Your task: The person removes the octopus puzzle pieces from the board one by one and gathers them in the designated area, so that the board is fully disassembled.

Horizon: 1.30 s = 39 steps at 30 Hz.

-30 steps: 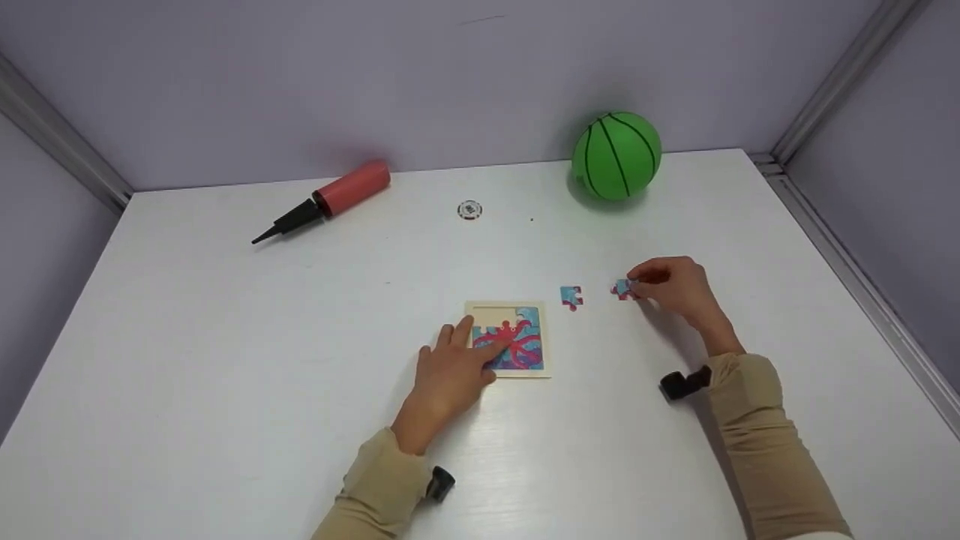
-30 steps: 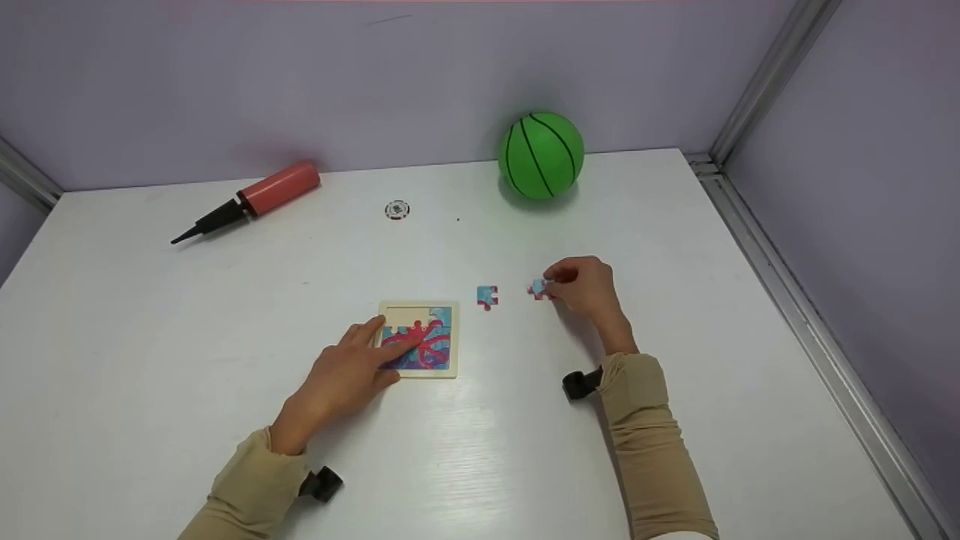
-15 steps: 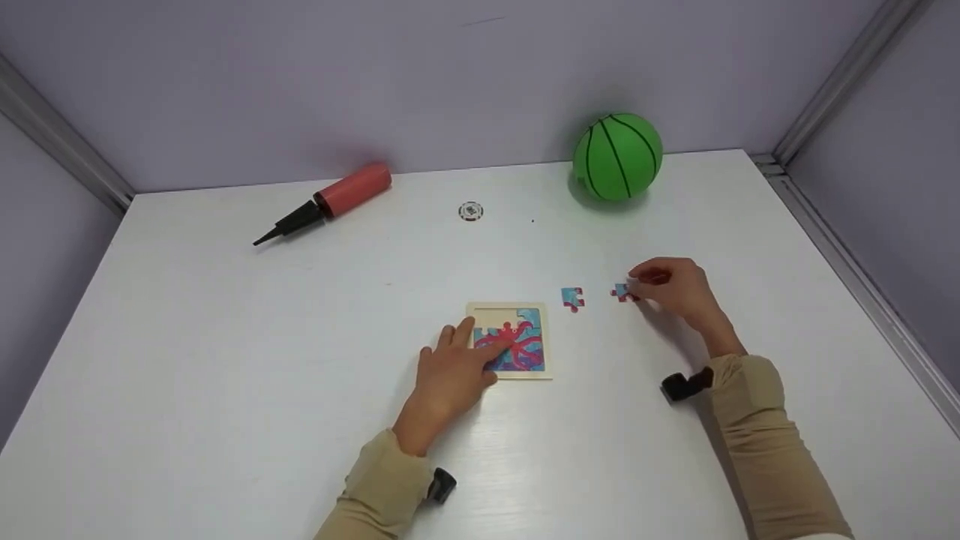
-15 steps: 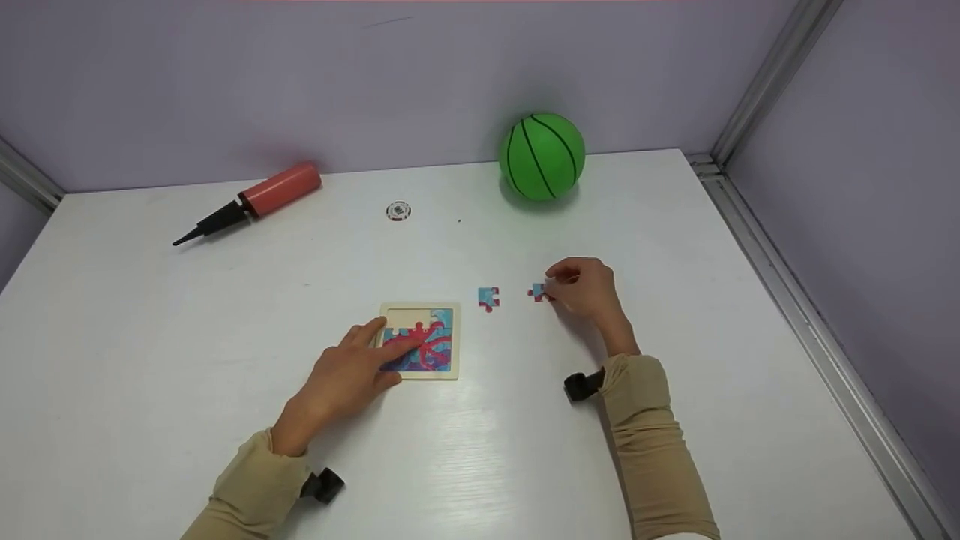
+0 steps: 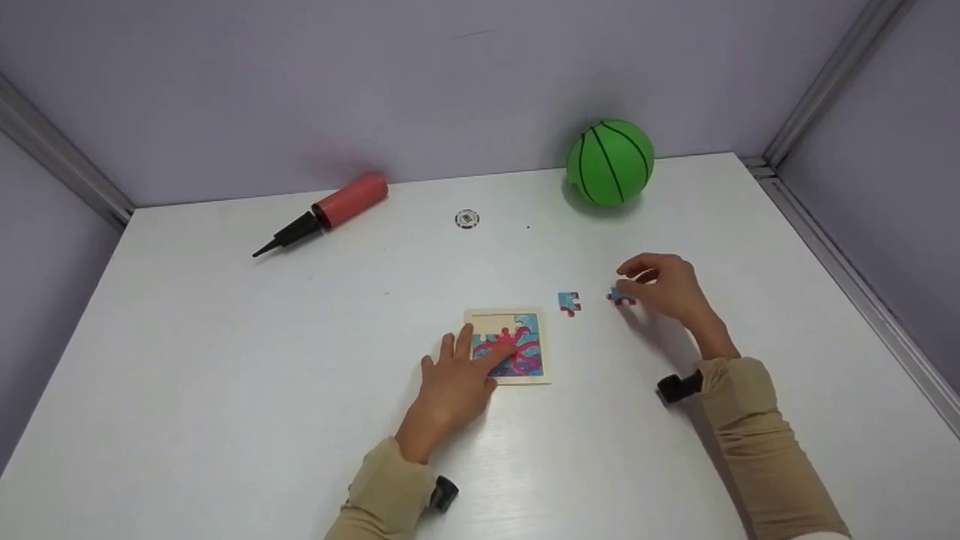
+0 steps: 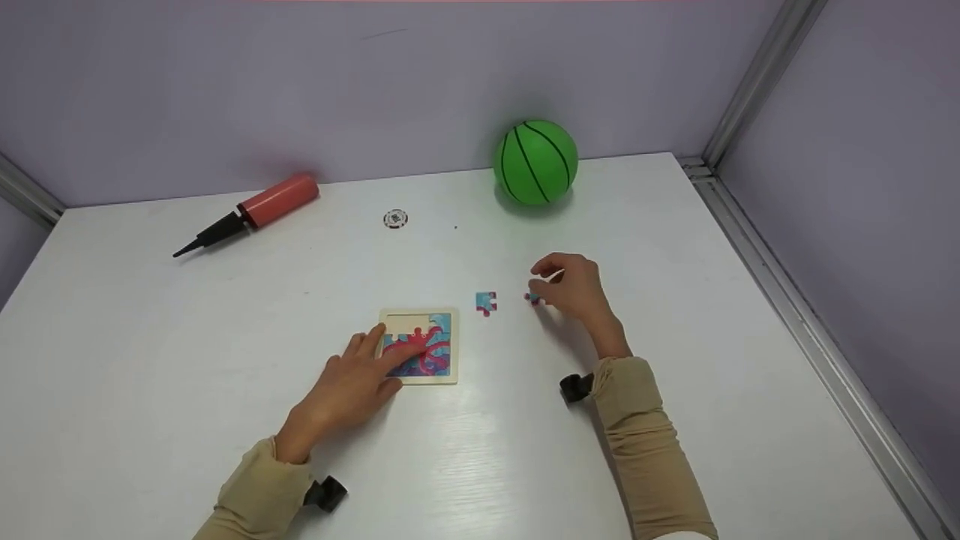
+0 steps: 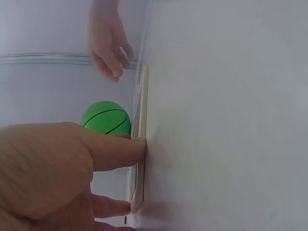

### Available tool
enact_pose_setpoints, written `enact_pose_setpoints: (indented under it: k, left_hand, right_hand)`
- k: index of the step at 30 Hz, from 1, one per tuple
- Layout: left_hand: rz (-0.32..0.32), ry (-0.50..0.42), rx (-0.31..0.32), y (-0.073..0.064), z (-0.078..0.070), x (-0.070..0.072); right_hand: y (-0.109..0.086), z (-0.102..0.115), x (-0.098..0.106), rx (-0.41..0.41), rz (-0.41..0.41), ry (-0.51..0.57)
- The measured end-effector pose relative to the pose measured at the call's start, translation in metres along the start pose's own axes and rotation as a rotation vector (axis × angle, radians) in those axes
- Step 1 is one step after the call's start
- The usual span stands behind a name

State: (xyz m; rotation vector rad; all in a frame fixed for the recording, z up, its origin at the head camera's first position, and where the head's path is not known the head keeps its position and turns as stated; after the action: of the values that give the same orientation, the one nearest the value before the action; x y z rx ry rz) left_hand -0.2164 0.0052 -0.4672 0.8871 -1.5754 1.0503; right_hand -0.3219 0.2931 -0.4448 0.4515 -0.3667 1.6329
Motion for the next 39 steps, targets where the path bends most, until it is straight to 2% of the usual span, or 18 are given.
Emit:
enact_pose_setpoints:
  k: [7, 14, 20, 27, 39]
  left_hand:
    - [0.003, 0.006, -0.02, 0.001, -0.001, -0.001]
    - [0.004, 0.03, -0.016, 0.0, 0.001, 0.001]
    - [0.02, 0.052, -0.005, 0.0, 0.002, 0.001]
    - [0.031, 0.069, -0.004, 0.001, 0.002, 0.0]
    - [0.052, 0.07, 0.003, 0.002, 0.001, -0.002]
  right_hand:
    - [0.001, 0.023, -0.025, 0.025, 0.067, 0.027]
    - [0.007, 0.051, -0.074, 0.089, 0.164, 0.072]
    - [0.01, 0.063, -0.107, 0.114, 0.243, 0.073]
    - [0.008, 0.059, -0.122, 0.078, 0.291, 0.067]
    - [0.007, 0.056, -0.131, 0.098, 0.33, 0.034]
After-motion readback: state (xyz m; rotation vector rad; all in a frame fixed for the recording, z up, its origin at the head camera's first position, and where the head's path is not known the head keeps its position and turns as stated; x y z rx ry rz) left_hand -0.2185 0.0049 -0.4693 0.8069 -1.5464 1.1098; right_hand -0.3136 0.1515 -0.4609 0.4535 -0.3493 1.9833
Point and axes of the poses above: each hand's wrist, its own y-axis towards the middle knuckle, its own x-axis out of the back of the hand, z = x × y, the point moved 7 cm from there along y, towards the middle knuckle, and after that the axes turned 14 degrees about y, right-handed, at the moved point
